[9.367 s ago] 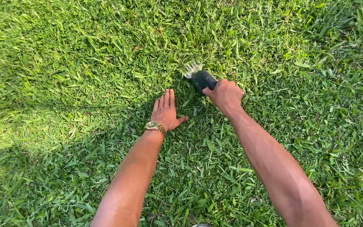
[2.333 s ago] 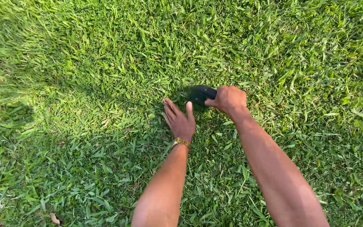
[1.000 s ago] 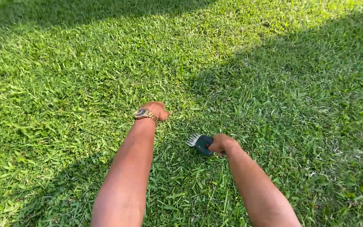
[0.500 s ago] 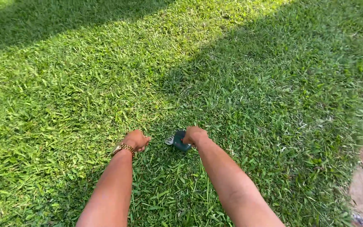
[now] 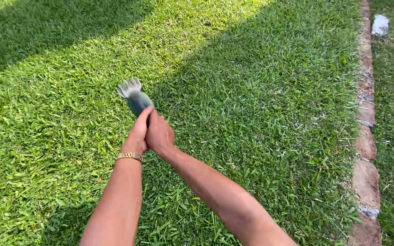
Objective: Trimming grass along a brick border using an electric hand trimmer.
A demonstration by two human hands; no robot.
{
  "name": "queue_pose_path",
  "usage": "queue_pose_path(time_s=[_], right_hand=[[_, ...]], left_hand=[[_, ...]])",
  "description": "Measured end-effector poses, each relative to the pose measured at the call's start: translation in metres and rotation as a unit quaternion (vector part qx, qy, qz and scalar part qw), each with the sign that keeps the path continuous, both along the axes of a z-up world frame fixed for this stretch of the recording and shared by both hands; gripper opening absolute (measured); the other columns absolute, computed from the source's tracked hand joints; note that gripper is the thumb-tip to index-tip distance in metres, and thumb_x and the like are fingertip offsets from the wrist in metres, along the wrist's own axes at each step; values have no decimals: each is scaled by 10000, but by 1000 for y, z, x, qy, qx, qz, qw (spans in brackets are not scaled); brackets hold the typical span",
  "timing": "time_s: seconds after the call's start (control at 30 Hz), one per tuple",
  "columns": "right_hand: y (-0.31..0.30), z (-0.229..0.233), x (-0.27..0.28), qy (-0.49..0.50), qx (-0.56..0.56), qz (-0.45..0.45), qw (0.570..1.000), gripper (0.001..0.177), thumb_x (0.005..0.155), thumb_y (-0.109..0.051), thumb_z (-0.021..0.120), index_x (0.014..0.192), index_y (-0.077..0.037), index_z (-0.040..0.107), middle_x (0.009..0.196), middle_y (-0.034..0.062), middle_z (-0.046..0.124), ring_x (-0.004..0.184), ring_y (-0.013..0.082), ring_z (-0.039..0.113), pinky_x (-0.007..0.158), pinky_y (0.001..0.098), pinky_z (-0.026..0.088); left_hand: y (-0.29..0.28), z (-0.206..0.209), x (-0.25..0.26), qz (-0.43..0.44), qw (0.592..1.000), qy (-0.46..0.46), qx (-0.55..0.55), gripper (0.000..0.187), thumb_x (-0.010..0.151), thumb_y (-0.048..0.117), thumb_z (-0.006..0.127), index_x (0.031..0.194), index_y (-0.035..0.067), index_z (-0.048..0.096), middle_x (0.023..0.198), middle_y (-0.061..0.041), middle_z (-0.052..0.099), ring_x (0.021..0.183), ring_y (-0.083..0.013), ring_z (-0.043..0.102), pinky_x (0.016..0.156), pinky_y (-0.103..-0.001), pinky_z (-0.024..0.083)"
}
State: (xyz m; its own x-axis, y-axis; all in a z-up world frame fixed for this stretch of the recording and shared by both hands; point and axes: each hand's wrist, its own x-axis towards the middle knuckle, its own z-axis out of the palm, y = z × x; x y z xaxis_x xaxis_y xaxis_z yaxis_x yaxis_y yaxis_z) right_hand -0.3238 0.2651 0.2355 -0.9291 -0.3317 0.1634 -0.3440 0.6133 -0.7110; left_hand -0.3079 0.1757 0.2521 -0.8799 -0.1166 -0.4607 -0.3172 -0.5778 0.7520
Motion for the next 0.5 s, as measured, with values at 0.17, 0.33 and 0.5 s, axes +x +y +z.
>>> queue_pose_path(time_s=[0.17,0.33,0.5], right_hand=[[33,78,-28,15,81,320,944,661,839,-431,709,1326,-16,543,1278,243,610,1158,392,631,1016,460,514],[65,138,-56,391,-106,-106,908,669,1125,-400,476,1649,-70,224,1716,141,268,1597,295,295,1332,455,252],[68,135,-27,470,-129,-64,871,584,1215,-401,346,1676,-112,136,1729,55,150,1625,200,172,1370,377,129]], left_hand=[[-46,-10,-2,144,953,-6,-265,393,856,367,665,909,-18,725,829,-123,734,662,-220,692,630,-397,556],[-47,32,44,0,845,-130,-519,326,858,274,715,832,-50,726,661,-119,698,499,-175,643,495,-313,509],[-39,84,51,-87,845,-118,-514,291,835,272,723,842,-18,737,669,-70,712,509,-147,626,488,-303,494]])
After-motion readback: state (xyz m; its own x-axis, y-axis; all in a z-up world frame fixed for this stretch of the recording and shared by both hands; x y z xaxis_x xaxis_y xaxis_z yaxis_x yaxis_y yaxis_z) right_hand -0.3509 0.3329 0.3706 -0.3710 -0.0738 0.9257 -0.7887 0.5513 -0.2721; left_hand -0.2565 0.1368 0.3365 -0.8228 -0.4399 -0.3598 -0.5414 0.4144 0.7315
